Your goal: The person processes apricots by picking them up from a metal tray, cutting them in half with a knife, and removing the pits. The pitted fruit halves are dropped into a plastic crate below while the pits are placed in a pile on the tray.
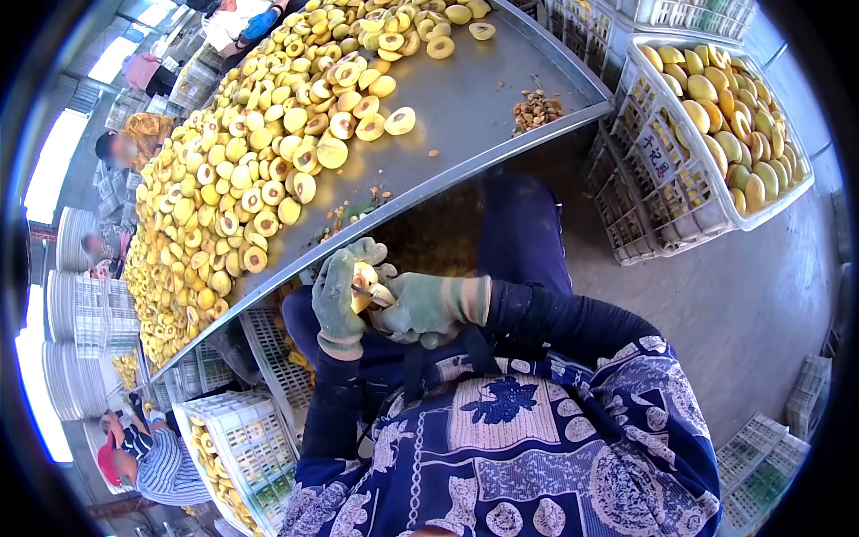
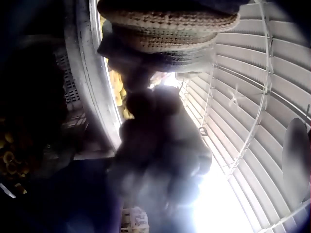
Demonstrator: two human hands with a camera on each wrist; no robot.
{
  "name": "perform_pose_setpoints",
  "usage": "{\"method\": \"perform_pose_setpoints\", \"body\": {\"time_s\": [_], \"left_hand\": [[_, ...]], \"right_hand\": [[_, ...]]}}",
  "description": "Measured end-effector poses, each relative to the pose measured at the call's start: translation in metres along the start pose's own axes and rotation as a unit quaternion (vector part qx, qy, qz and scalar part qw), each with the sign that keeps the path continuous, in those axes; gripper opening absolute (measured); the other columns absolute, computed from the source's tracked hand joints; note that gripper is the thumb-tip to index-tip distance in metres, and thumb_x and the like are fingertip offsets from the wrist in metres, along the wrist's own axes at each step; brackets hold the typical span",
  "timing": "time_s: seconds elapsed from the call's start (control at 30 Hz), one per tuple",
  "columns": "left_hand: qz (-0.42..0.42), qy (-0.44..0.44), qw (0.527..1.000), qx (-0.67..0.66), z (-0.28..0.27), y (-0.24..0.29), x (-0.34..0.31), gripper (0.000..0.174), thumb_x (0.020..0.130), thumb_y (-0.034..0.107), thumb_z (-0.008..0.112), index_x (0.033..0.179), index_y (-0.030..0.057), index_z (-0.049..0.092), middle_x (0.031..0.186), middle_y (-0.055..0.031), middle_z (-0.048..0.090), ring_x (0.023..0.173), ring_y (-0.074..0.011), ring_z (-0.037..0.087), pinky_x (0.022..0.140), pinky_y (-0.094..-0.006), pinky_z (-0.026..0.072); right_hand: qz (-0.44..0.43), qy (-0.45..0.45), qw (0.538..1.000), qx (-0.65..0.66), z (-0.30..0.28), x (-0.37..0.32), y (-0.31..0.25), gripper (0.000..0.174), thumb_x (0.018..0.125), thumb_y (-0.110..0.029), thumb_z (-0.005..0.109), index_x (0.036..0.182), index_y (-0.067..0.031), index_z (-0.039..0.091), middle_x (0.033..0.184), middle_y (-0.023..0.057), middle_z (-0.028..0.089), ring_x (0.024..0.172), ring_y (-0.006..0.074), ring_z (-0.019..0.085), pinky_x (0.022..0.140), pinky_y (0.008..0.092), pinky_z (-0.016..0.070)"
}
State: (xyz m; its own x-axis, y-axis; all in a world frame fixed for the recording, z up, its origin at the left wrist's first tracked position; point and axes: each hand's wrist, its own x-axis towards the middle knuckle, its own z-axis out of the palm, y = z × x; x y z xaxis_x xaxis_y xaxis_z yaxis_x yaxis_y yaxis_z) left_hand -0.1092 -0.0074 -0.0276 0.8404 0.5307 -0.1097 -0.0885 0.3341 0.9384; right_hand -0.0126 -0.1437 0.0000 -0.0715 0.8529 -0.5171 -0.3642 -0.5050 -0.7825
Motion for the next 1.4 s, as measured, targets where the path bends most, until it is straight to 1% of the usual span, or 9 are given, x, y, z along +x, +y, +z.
{"method": "perform_pose_setpoints", "body": {"time_s": [0.4,0.5,0.67,0.73,0.8,0.87,0.93,1.17,1.4], "left_hand": [[0.048,-0.035,0.990,-0.130,0.012,-0.023,0.007,0.046,0.095,0.033,0.049,0.123,-0.0033,0.049,0.113,-0.0127,0.059,0.106,-0.0264,0.057,0.078,-0.0421,0.0552],[0.081,0.069,0.991,-0.078,0.023,-0.022,0.008,0.042,0.095,0.034,0.049,0.120,0.0007,0.052,0.112,-0.0120,0.059,0.098,-0.0256,0.061,0.072,-0.0345,0.0566],[0.074,0.100,0.989,-0.076,0.014,-0.015,0.016,0.032,0.089,0.028,0.058,0.106,0.0007,0.062,0.110,-0.0106,0.061,0.091,-0.0172,0.060,0.062,-0.0221,0.0493],[0.450,0.140,0.740,0.481,-0.004,-0.003,0.028,0.036,0.088,0.028,0.061,0.106,-0.0031,0.060,0.107,-0.0123,0.062,0.087,-0.0172,0.059,0.057,-0.0218,0.0477],[0.370,0.158,0.710,0.577,-0.047,0.017,0.019,0.031,0.082,0.012,0.067,0.108,-0.0021,0.056,0.107,-0.0139,0.063,0.103,-0.0216,0.058,0.080,-0.0318,0.0516],[0.265,0.324,0.904,0.094,-0.093,0.007,0.022,0.030,0.088,0.016,0.063,0.109,-0.0050,0.057,0.093,-0.0089,0.061,0.080,-0.0131,0.057,0.062,-0.0208,0.0470],[0.211,0.337,0.916,0.050,-0.140,0.032,0.016,0.024,0.089,0.016,0.062,0.104,-0.0009,0.060,0.087,-0.0043,0.062,0.075,-0.0079,0.055,0.058,-0.0194,0.0442],[0.110,0.331,0.681,0.644,-0.254,0.050,0.065,0.044,0.081,0.040,0.057,0.108,0.0049,0.062,0.101,-0.0223,0.063,0.099,-0.0388,0.057,0.085,-0.0436,0.0440],[-0.157,0.246,0.701,0.651,-0.271,0.049,0.126,0.069,0.069,0.050,0.066,0.121,0.0066,0.055,0.110,-0.0217,0.062,0.103,-0.0364,0.059,0.090,-0.0405,0.0444]], "right_hand": [[-0.030,-0.345,0.831,0.435,-0.009,0.028,0.046,0.024,0.096,-0.015,0.042,0.100,0.0045,0.054,0.052,-0.0028,0.043,0.033,0.0038,0.035,0.030,0.0192,0.0311],[-0.090,-0.434,0.715,0.541,-0.001,0.035,0.052,0.025,0.096,-0.019,0.044,0.098,0.0061,0.048,0.052,-0.0074,0.043,0.033,0.0046,0.041,0.034,0.0208,0.0373],[-0.136,-0.423,0.712,0.543,0.005,0.042,0.057,0.026,0.097,-0.020,0.042,0.101,0.0049,0.049,0.051,-0.0068,0.042,0.034,0.0044,0.039,0.034,0.0218,0.0370],[-0.155,-0.454,0.702,0.527,0.007,0.043,0.048,0.028,0.098,-0.021,0.040,0.104,0.0041,0.051,0.052,-0.0054,0.043,0.033,0.0040,0.038,0.032,0.0210,0.0351],[-0.138,-0.357,0.776,0.501,0.002,0.035,0.035,0.027,0.096,-0.022,0.044,0.097,0.0043,0.050,0.052,-0.0068,0.042,0.035,0.0048,0.038,0.037,0.0227,0.0388],[-0.071,-0.248,0.832,0.492,-0.007,0.042,0.035,0.024,0.096,-0.021,0.046,0.098,0.0014,0.054,0.052,-0.0054,0.043,0.034,0.0055,0.038,0.036,0.0222,0.0376],[0.016,-0.129,0.875,0.466,-0.014,0.054,0.039,0.023,0.094,-0.024,0.051,0.096,-0.0017,0.055,0.053,-0.0049,0.046,0.037,0.0054,0.040,0.035,0.0198,0.0394],[0.087,0.059,0.929,0.354,-0.014,0.088,0.046,0.019,0.085,-0.020,0.060,0.088,-0.0012,0.058,0.057,0.0001,0.050,0.038,0.0083,0.042,0.034,0.0214,0.0354],[0.091,0.130,0.959,0.234,-0.004,0.078,0.029,0.024,0.082,-0.022,0.062,0.084,0.0020,0.061,0.057,0.0040,0.050,0.038,0.0124,0.043,0.036,0.0258,0.0338]]}}
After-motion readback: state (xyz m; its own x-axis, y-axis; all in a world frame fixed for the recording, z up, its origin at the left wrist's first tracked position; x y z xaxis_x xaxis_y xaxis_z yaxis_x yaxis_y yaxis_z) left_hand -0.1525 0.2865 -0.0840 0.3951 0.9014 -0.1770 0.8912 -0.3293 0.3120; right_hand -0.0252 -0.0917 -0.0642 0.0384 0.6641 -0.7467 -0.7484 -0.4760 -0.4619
